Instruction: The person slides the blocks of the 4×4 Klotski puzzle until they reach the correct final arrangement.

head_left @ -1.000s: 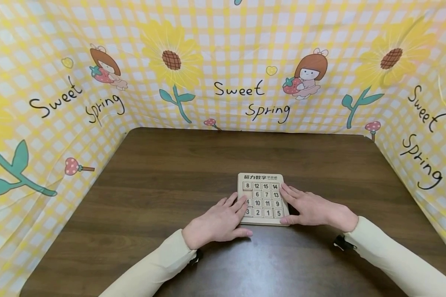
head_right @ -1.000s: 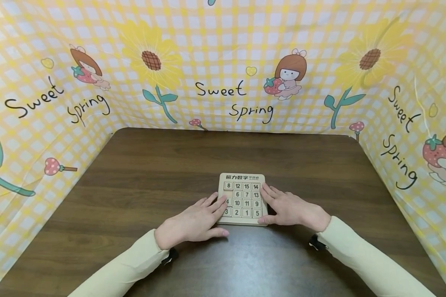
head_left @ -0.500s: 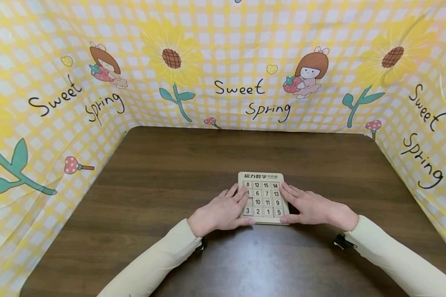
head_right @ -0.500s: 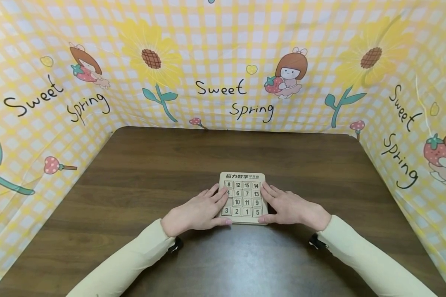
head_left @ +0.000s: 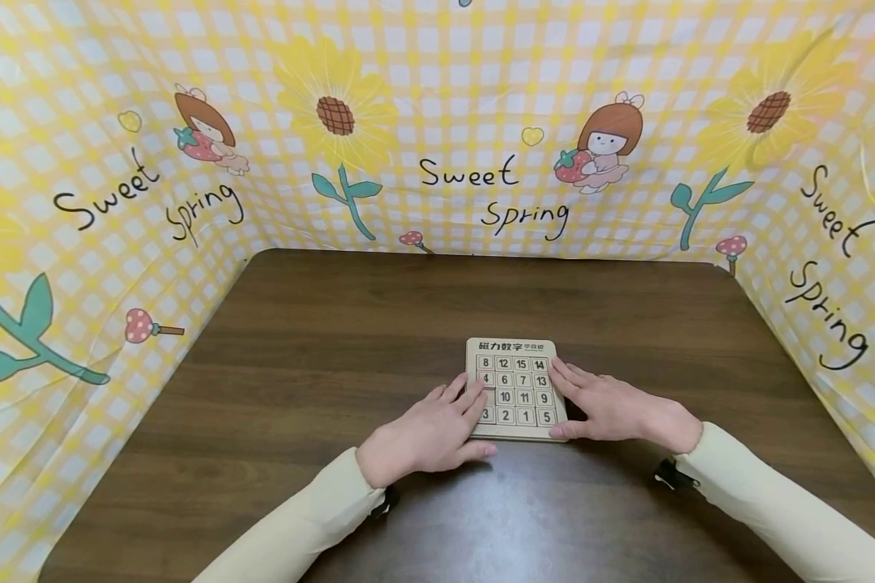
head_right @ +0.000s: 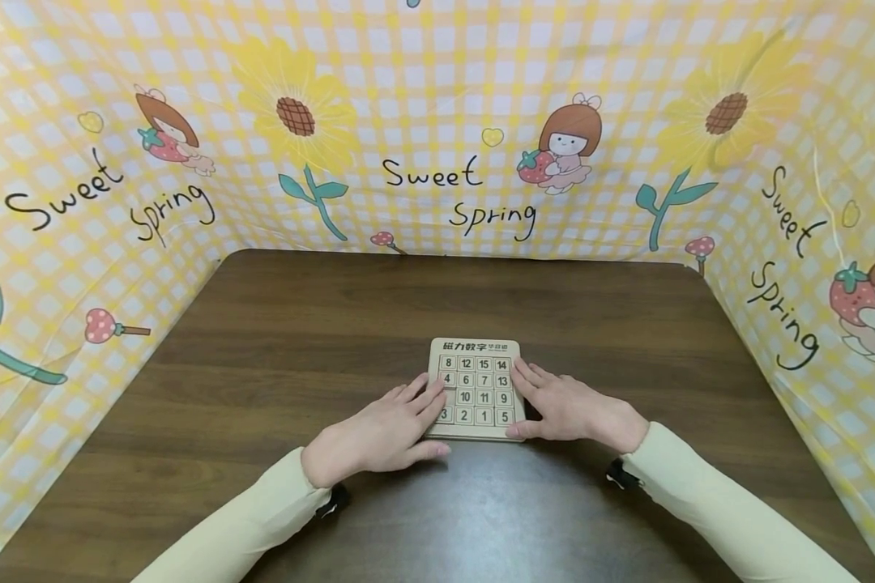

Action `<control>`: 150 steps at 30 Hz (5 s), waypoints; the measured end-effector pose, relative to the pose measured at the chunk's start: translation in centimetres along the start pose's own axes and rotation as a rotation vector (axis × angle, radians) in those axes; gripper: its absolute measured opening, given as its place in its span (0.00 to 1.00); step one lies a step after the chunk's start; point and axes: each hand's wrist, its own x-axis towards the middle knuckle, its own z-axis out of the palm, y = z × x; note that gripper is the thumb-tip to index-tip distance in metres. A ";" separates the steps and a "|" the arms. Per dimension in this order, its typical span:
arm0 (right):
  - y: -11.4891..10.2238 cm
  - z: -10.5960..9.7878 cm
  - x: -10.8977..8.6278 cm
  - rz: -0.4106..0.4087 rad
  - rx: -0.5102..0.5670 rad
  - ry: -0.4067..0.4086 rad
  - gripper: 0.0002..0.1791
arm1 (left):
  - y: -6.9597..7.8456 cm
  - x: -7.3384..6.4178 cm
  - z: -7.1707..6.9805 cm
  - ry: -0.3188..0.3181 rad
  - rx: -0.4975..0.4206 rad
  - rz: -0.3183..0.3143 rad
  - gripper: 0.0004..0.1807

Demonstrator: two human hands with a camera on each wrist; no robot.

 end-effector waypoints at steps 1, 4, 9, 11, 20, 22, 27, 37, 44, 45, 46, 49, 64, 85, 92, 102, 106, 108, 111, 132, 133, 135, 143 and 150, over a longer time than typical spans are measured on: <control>0.0 0.0 0.0 0.000 0.001 0.000 0.55 | 0.2 -0.3 0.1 0.000 0.002 0.003 0.45; 0.0 0.0 0.0 0.001 0.004 0.000 0.55 | 0.7 -1.1 0.3 -0.006 0.032 0.019 0.47; 0.0 0.0 -0.2 0.014 0.016 -0.004 0.55 | 1.5 -1.8 0.7 -0.012 0.071 0.031 0.47; -0.1 0.0 -0.2 0.020 0.019 -0.007 0.55 | 1.7 -1.9 0.8 -0.014 0.083 0.026 0.47; -0.2 -0.1 -0.2 0.010 0.010 0.000 0.55 | 1.5 -1.6 0.9 -0.009 0.103 0.015 0.47; -0.2 -0.1 -0.2 0.007 0.008 0.002 0.55 | 1.4 -1.3 0.8 -0.010 0.103 0.010 0.47; -0.3 -0.2 -0.1 0.011 0.009 -0.002 0.55 | 1.1 -0.6 0.5 -0.022 0.095 -0.002 0.47; -0.4 -0.1 -0.1 0.024 0.015 -0.015 0.55 | 0.5 0.4 0.4 -0.021 0.086 -0.016 0.47; -0.3 -0.2 -0.1 0.030 0.018 -0.016 0.55 | 1.0 0.2 0.1 -0.012 0.078 0.019 0.47; -0.3 -0.2 -0.1 0.029 0.018 -0.016 0.55 | 1.2 0.1 0.0 -0.014 0.077 0.031 0.47; -0.3 -0.2 -0.1 0.029 0.018 -0.016 0.55 | 1.5 0.0 0.0 -0.016 0.078 0.043 0.47; -0.3 -0.2 -0.1 0.026 0.017 -0.013 0.55 | 2.1 -0.1 -0.1 -0.022 0.082 0.072 0.47; -0.2 -0.1 0.0 0.023 0.016 -0.011 0.56 | 2.1 -0.3 0.5 -0.027 0.058 0.077 0.46; -0.3 -0.2 -0.1 0.027 0.017 -0.019 0.55 | 1.0 -1.3 0.3 -0.004 0.052 0.077 0.45; -0.2 -0.2 -0.1 0.025 0.020 -0.018 0.55 | 2.5 0.1 -0.1 0.019 0.112 0.147 0.45; -0.2 -0.1 -0.1 0.016 0.020 -0.016 0.54 | 3.5 1.6 0.1 -0.020 0.091 0.154 0.45; -0.2 -0.1 -0.1 0.020 0.021 -0.015 0.55 | 3.5 1.6 0.2 -0.030 0.085 0.150 0.45; -0.2 -0.1 -0.1 0.023 0.023 -0.016 0.55 | 3.4 1.6 0.2 -0.029 0.089 0.147 0.45; -0.2 -0.2 -0.1 0.027 0.024 -0.018 0.55 | 3.2 1.4 0.3 -0.026 0.097 0.138 0.46; -0.1 0.1 0.0 0.021 0.013 -0.013 0.56 | 1.9 -0.2 0.4 -0.017 0.086 0.108 0.45; -0.1 0.1 0.0 0.020 0.012 -0.013 0.56 | 2.0 -0.1 0.4 -0.012 0.088 0.111 0.45; -0.1 0.1 -0.1 0.022 0.015 -0.013 0.56 | 2.2 0.3 0.3 0.000 0.096 0.122 0.45; -0.1 0.1 0.0 0.002 0.017 -0.007 0.55 | 3.6 2.3 0.0 0.014 0.098 0.179 0.44; -0.1 0.0 0.0 0.003 0.012 -0.007 0.54 | 4.3 3.4 0.1 -0.015 0.115 0.200 0.45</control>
